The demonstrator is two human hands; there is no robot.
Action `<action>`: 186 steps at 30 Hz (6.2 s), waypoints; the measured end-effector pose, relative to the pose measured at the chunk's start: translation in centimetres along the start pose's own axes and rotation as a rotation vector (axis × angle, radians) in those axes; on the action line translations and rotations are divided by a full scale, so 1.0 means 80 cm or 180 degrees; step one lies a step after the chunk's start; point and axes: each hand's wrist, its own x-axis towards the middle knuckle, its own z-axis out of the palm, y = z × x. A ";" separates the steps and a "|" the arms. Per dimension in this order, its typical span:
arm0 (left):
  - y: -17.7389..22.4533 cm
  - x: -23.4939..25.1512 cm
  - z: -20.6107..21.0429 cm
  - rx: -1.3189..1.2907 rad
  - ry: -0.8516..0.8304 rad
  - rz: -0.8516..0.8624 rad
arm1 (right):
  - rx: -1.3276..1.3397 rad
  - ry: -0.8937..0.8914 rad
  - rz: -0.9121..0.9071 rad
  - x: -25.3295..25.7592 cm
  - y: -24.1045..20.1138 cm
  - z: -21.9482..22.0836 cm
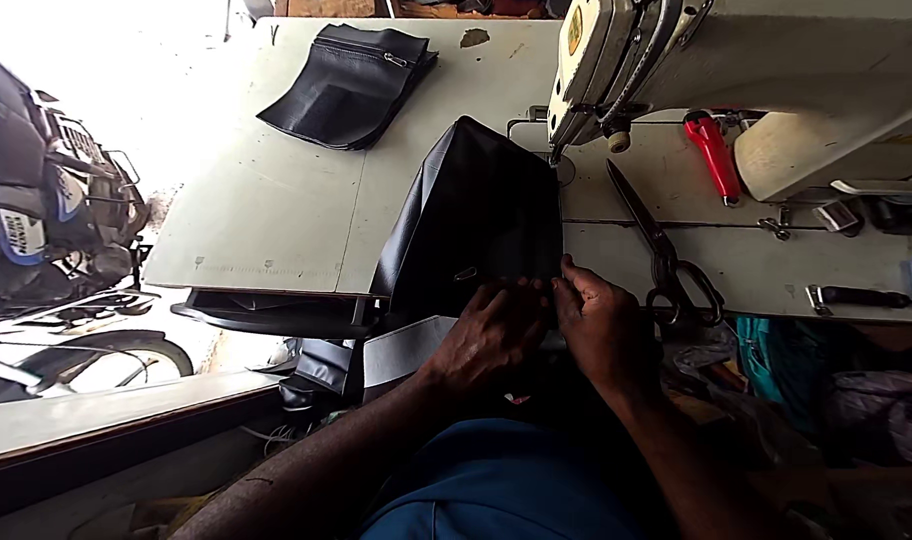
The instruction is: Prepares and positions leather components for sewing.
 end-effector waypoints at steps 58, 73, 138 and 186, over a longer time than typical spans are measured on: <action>-0.074 0.154 0.024 -0.0036 -0.0429 -0.1054 | -0.1296 0.0004 -0.0740 0.029 0.004 -0.004; -0.078 0.160 0.022 -0.0014 -0.0334 -0.1052 | -0.1361 0.0106 -0.0741 0.032 0.005 0.003; -0.008 0.005 0.009 -0.0045 0.0122 0.0069 | 0.1049 0.0229 0.0176 -0.040 0.017 0.016; -0.080 0.125 0.011 -0.0032 -0.0450 -0.0449 | -0.1436 -0.0218 -0.0809 -0.004 0.002 -0.008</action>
